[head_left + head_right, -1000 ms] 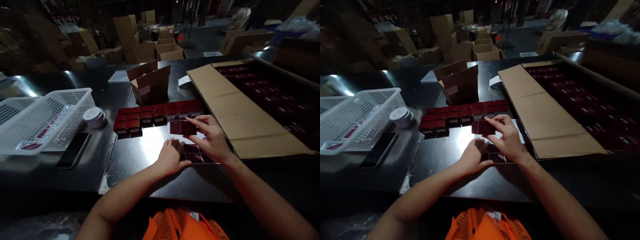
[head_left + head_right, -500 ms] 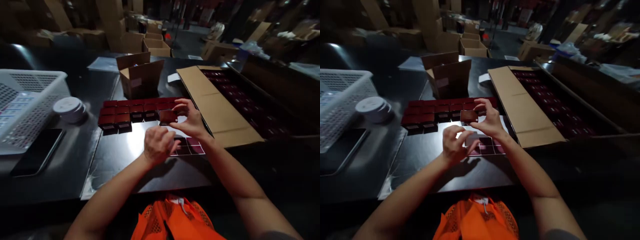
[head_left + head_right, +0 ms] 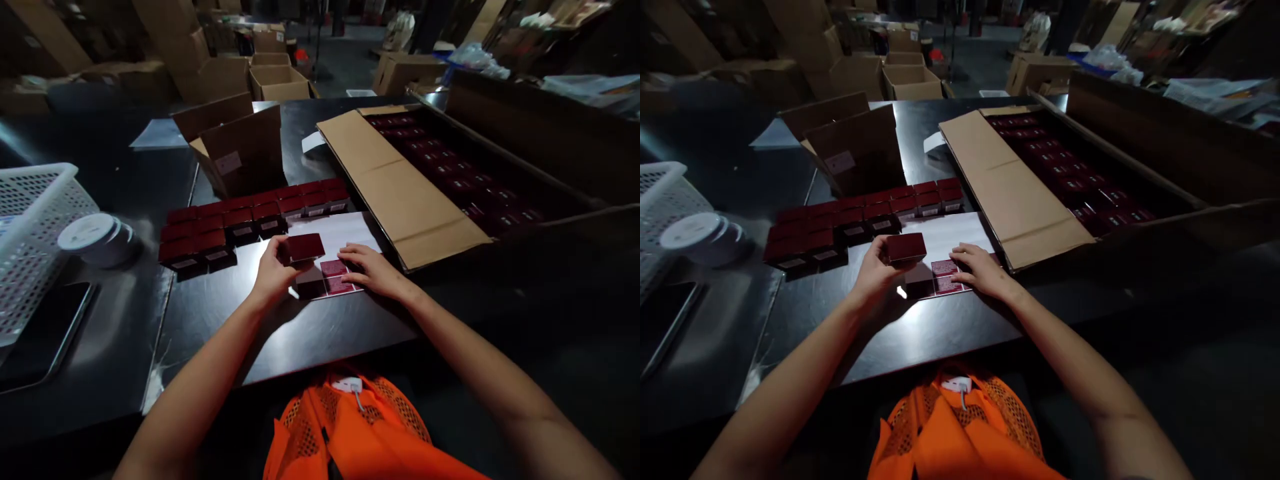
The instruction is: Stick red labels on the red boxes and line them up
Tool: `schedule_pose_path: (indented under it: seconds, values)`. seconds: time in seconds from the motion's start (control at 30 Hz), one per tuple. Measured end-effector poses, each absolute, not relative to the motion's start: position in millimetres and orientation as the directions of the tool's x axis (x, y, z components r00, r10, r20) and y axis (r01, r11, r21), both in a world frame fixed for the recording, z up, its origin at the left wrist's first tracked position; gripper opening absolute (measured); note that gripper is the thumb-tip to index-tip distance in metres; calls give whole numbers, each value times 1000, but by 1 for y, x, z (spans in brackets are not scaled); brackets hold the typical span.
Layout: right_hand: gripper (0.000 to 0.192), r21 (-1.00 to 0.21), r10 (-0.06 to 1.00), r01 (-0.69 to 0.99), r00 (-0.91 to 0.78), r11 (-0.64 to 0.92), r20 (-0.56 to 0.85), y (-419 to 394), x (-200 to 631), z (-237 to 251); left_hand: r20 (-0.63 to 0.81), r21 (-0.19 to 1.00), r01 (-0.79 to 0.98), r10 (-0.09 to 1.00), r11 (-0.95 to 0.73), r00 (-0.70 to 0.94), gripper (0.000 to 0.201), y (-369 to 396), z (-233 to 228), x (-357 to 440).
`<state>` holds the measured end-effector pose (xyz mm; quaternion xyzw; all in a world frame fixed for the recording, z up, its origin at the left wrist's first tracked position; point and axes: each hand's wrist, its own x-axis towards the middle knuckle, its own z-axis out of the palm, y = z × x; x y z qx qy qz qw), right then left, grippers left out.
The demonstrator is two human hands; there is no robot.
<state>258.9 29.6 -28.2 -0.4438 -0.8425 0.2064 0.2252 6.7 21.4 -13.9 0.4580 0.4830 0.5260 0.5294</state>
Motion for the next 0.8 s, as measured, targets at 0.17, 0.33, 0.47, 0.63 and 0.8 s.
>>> schedule_pose_path:
  seconds: [0.17,0.33,0.47,0.63,0.8]
  values:
    - [31,-580,843,629,-490,517,221,28,243,-39,-40,979,-202,998,29,-50,60,27,-28,14]
    - [48,-592,876,652,-418,473,240,27,241,-40,-46,981,-191,997,32,-70,59,33,-41,16]
    - [48,-526,877,705,-427,475,220,26,242,-40,7,990,-142,997,-18,-74,59,31,-37,16]
    - [37,-465,862,726,-406,506,305,21,238,-39,65,995,-74,992,-73,-104,58,27,-31,17]
    - [38,-448,803,676,-407,585,435,13,239,-50,16,997,-75,996,-22,-87,56,27,-33,18]
